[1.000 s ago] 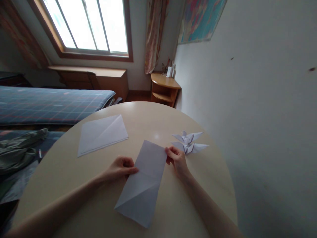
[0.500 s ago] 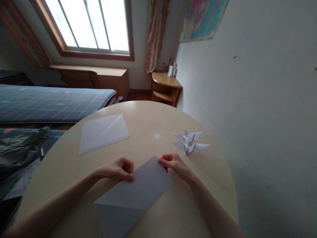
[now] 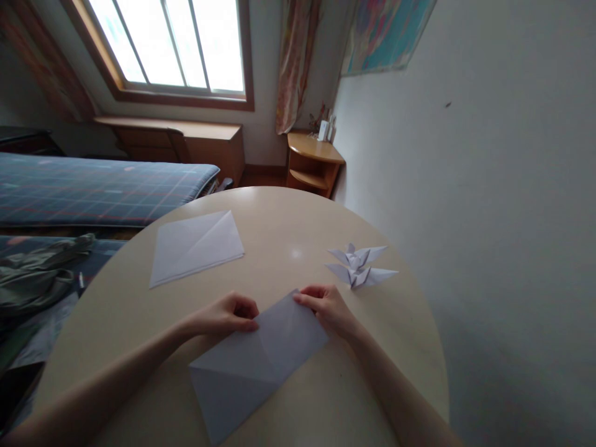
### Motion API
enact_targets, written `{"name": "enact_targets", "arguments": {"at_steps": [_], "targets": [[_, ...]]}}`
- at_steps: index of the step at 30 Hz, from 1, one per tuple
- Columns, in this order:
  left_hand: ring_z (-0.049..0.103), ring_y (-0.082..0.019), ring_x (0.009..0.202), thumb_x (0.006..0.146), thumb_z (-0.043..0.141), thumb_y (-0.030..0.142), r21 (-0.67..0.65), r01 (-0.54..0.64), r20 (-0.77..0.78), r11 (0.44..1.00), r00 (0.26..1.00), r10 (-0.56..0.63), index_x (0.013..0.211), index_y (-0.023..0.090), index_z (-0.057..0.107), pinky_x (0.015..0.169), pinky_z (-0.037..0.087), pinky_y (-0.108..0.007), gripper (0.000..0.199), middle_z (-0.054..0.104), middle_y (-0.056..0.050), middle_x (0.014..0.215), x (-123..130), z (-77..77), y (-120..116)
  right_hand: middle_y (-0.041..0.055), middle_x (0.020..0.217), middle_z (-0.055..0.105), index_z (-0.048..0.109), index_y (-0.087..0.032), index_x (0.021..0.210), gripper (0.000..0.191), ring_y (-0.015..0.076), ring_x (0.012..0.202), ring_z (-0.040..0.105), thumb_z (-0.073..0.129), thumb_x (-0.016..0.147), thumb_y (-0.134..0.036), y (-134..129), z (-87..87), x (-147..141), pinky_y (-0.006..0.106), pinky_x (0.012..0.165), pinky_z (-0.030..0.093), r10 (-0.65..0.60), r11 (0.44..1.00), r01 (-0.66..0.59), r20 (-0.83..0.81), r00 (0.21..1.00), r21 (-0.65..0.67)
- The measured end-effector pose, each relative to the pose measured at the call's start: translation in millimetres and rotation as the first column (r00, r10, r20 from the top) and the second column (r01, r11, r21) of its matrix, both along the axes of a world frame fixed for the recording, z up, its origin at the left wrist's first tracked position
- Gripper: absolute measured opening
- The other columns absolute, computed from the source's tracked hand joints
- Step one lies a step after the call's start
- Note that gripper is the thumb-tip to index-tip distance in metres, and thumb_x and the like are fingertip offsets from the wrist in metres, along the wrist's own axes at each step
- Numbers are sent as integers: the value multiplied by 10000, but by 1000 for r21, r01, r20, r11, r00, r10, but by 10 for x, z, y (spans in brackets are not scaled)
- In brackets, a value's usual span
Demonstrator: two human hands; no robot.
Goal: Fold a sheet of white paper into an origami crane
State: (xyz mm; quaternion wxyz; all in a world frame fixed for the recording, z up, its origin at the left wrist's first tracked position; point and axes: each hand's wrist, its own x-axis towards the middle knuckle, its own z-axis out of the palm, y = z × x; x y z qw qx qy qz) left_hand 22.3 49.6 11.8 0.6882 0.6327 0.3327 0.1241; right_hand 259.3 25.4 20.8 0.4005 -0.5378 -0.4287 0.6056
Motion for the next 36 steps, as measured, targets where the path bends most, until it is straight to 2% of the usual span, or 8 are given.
{"name": "enact_targets", "arguments": {"at_steps": [2,5,8,18,28,36], "targets": [[485,-93,548,679,664,384,31,-37,-11,999,999,37,723,118,634,489,345,-171,271,588,6,625,11,-12,-10,-5,549,618,688,-150,596,250,98,495,501,775,534,-376,8,22,6,215,469,351,-18,1000,18,-1,1000,-15],[468,-94,548,715,617,438,151,-82,-98,985,990,98,673,114,624,466,320,-169,326,561,6,606,36,-23,-21,3,544,618,703,-136,618,284,96,486,497,773,532,-397,27,40,30,215,462,358,-28,999,29,32,999,-21],[435,-85,521,738,579,472,221,-66,-178,973,978,107,634,113,605,442,289,-169,375,519,18,569,52,-35,-21,12,563,629,708,-126,641,312,101,500,518,769,538,-414,36,47,57,213,472,371,6,999,-4,39,999,-52],[438,-87,531,745,566,469,248,-20,-199,969,977,71,659,120,603,448,298,-168,362,521,21,586,41,-82,4,24,600,657,713,-136,640,287,109,534,545,780,539,-396,34,42,71,222,513,399,13,999,-12,25,1000,-35],[433,-83,512,731,584,444,212,-12,-178,977,983,51,662,121,601,442,300,-168,331,521,25,577,38,-49,2,23,634,675,725,-146,671,247,100,560,543,783,565,-362,45,-19,127,216,542,386,33,999,-34,52,998,13],[440,-84,500,701,616,445,159,-34,-162,987,985,60,667,128,608,445,302,-178,318,532,31,575,28,-60,-1,31,680,697,736,-161,707,254,106,590,568,787,563,-363,43,-2,128,219,572,405,49,999,-49,43,998,-3]]}}
